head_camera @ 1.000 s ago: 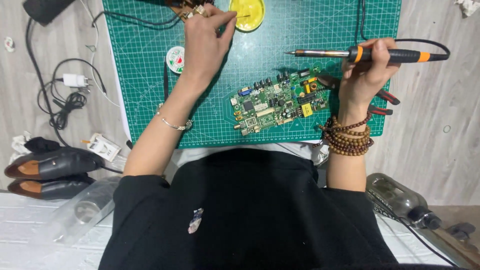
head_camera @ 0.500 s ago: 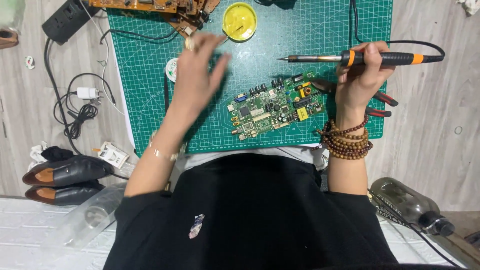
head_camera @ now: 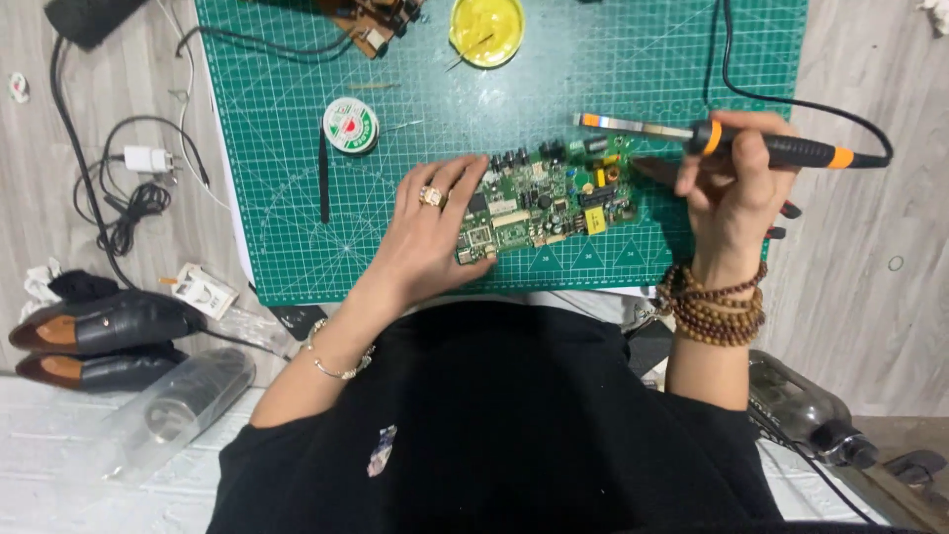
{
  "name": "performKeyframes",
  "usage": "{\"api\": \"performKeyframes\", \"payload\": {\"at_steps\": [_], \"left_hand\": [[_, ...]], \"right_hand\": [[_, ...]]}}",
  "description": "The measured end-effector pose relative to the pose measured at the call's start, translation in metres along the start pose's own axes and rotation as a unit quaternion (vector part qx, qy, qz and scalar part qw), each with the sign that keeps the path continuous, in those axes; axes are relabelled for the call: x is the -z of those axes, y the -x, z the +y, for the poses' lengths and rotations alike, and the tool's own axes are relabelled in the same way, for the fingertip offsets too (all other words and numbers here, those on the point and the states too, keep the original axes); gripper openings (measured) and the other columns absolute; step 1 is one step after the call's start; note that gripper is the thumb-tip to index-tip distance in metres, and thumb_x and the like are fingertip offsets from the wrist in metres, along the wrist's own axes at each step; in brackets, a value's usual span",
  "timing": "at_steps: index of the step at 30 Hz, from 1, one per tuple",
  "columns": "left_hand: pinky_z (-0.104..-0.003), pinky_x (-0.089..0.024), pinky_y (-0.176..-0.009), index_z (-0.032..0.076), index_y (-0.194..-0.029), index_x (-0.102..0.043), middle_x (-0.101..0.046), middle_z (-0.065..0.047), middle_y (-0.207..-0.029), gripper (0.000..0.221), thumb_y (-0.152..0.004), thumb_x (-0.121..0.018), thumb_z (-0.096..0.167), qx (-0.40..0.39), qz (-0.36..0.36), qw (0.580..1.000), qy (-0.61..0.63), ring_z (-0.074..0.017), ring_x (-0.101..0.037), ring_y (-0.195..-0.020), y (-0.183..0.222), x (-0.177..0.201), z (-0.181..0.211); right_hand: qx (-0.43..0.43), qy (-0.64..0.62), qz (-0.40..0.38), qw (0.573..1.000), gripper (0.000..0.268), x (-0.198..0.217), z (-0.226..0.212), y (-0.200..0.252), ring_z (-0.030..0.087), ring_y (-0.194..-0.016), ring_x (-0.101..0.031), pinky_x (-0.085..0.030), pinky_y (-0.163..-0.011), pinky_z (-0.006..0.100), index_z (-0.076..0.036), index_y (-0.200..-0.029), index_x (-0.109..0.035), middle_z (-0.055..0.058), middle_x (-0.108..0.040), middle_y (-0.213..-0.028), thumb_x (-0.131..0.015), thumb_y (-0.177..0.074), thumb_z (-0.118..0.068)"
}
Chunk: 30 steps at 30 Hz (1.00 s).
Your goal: Desoldering components from a printed circuit board using a soldering iron and flux.
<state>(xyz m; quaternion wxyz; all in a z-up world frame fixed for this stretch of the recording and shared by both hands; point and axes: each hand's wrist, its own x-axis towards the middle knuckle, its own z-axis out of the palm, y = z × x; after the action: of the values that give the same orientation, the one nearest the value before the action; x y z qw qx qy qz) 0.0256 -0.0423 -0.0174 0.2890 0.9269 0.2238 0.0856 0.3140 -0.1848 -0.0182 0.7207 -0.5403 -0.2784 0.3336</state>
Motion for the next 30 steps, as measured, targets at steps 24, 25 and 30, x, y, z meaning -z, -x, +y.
{"api": "performKeyframes", "payload": {"at_steps": [24, 25, 30], "left_hand": [[-0.071, -0.02, -0.116, 0.001, -0.154, -0.027, -0.037, -0.021, -0.149, 0.117, -0.069, -0.099, 0.034, 0.069, 0.156, 0.984, 0.045, -0.0427, -0.042, -0.131, 0.005, -0.062, 0.014], [-0.07, -0.022, -0.116, 0.0, -0.154, -0.026, -0.037, -0.023, -0.149, 0.116, -0.07, -0.098, 0.035, 0.069, 0.159, 0.984, 0.039, -0.0437, -0.044, -0.131, 0.005, -0.062, 0.013], [-0.065, -0.025, -0.116, -0.003, -0.152, -0.028, -0.039, -0.025, -0.147, 0.114, -0.072, -0.097, 0.039, 0.069, 0.158, 0.985, 0.017, -0.0449, -0.048, -0.132, 0.006, -0.061, 0.011]], "right_hand": [[0.095, 0.06, 0.138, 0.984, 0.027, -0.02, 0.065, 0.075, 0.02, -0.033, -0.052, -0.04, -0.028, 0.024, 0.004, -0.09, -0.048, 0.021, -0.053, -0.065, -0.052, -0.099, -0.021], [0.087, 0.064, 0.144, 0.984, 0.026, -0.019, 0.063, 0.074, 0.02, -0.033, -0.052, -0.04, -0.028, 0.024, 0.004, -0.091, -0.048, 0.02, -0.053, -0.067, -0.051, -0.099, -0.021], [0.073, 0.085, 0.142, 0.984, 0.025, -0.021, 0.063, 0.072, 0.017, -0.035, -0.053, -0.04, -0.03, 0.023, 0.004, -0.092, -0.05, 0.018, -0.055, -0.07, -0.052, -0.099, -0.019]]}}
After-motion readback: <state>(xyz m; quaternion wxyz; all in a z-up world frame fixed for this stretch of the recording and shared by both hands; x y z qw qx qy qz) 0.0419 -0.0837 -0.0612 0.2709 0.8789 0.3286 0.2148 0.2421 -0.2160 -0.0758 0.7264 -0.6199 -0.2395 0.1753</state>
